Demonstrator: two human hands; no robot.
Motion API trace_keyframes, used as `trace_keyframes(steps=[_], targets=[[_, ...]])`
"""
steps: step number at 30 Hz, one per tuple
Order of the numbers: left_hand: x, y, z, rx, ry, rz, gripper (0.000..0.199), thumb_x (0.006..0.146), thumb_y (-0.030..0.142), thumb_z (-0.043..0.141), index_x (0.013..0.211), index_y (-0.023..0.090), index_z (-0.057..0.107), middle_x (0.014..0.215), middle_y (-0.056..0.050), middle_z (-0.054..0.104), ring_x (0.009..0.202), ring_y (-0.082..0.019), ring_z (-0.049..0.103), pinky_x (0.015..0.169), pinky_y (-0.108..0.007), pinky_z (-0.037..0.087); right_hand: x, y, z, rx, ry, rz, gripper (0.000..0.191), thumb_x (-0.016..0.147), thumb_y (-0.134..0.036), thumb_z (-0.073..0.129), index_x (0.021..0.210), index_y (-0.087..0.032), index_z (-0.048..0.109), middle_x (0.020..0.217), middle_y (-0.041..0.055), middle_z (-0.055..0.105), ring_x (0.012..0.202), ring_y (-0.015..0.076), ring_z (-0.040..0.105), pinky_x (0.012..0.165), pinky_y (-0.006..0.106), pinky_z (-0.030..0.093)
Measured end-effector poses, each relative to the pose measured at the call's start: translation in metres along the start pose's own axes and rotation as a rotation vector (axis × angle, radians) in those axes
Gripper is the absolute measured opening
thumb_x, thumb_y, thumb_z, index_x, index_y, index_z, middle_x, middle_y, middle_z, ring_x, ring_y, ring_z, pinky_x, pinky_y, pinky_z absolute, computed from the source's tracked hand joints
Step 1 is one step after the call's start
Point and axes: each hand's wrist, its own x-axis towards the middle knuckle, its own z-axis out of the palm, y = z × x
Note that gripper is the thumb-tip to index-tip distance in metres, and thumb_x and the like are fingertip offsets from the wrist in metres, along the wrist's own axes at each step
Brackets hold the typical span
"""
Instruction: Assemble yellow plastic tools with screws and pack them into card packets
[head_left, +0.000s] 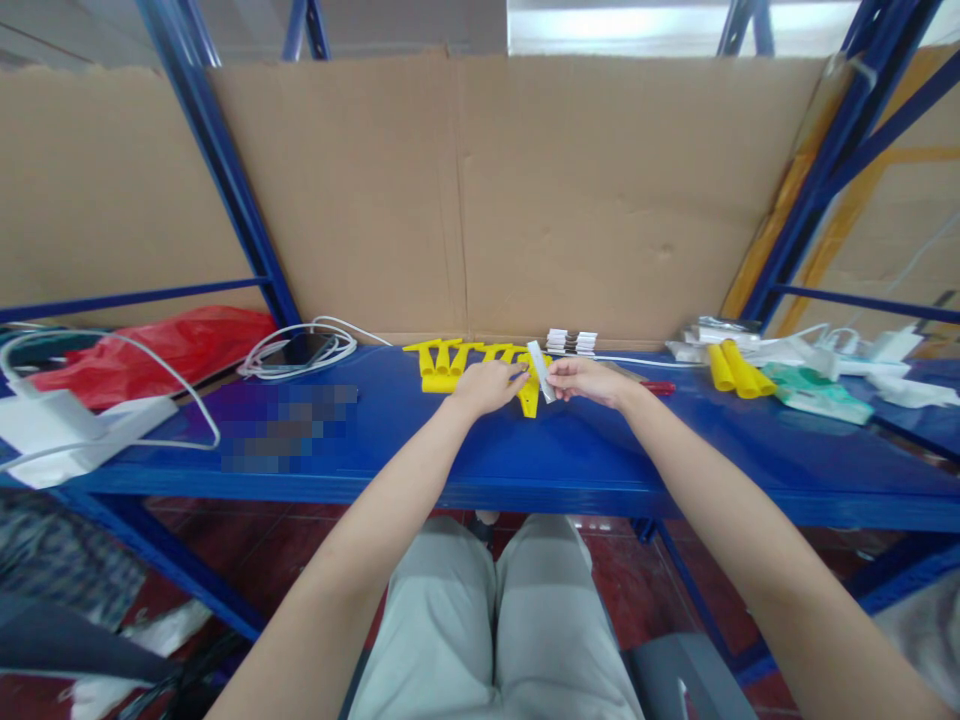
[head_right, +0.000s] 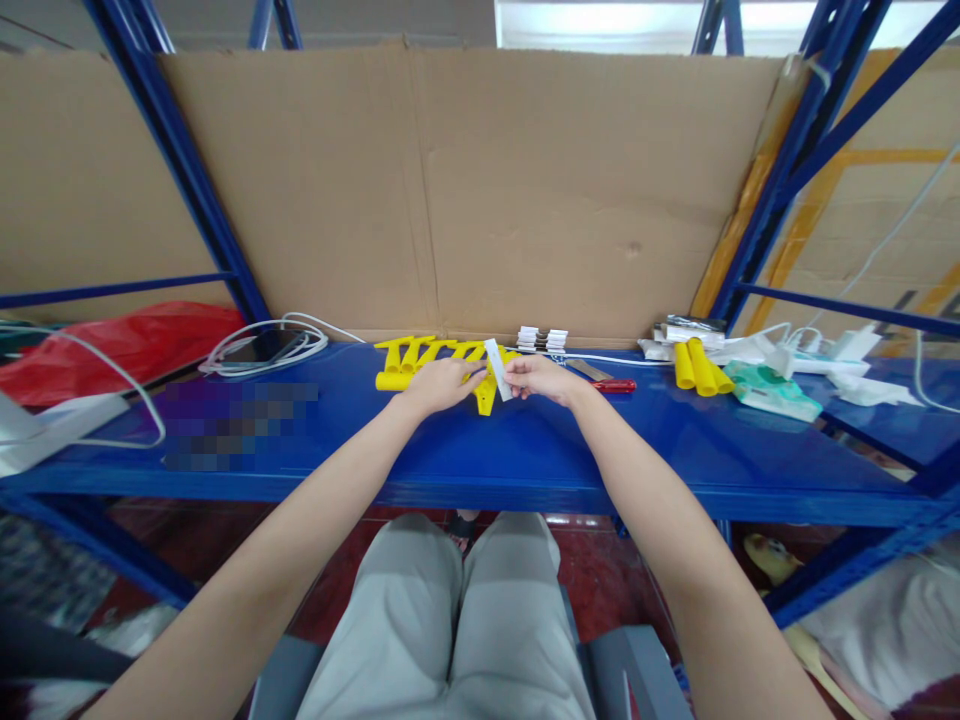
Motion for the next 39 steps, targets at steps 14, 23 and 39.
trace_keyframes(steps=[14, 23, 39], targets=[[0.0021, -0.0045, -0.0016, 0.065, 0.032, -0.293, 0.049, 0.097, 0.040, 0.028, 0.125, 0.018, 0.060, 0.111, -0.014, 0.070, 0.102, -0.029, 0.065, 0.082, -0.039, 0.049, -0.0015, -0.0062, 0.0061, 0.041, 0.071, 0.004, 0.015, 0.060, -0.019, 0.077, 0.066, -0.016, 0.063, 0.058, -0.0014, 0.061, 0.053, 0.0085, 0.054, 0.055, 0.022, 0.043], [0.0025, -0.0052, -0.0003, 0.052, 0.034, -0.298, 0.049, 0.096, 0.040, 0.029, 0.128, 0.019, 0.058, 0.111, -0.013, 0.070, 0.101, -0.029, 0.065, 0.081, -0.039, 0.049, 0.0005, -0.0046, 0.0057, -0.032, 0.093, -0.008, 0.014, 0.060, -0.019, 0.076, 0.061, -0.017, 0.062, 0.056, -0.0011, 0.061, 0.053, 0.0084, 0.053, 0.054, 0.022, 0.042], [0.0026, -0.0043, -0.0001, 0.060, 0.035, -0.280, 0.050, 0.096, 0.042, 0.028, 0.131, 0.020, 0.057, 0.109, -0.013, 0.070, 0.102, -0.030, 0.065, 0.080, -0.040, 0.049, -0.0023, -0.0086, 0.0064, 0.001, 0.153, 0.013, 0.017, 0.061, -0.024, 0.078, 0.063, -0.017, 0.062, 0.056, -0.0012, 0.060, 0.051, 0.0080, 0.053, 0.052, 0.022, 0.042]])
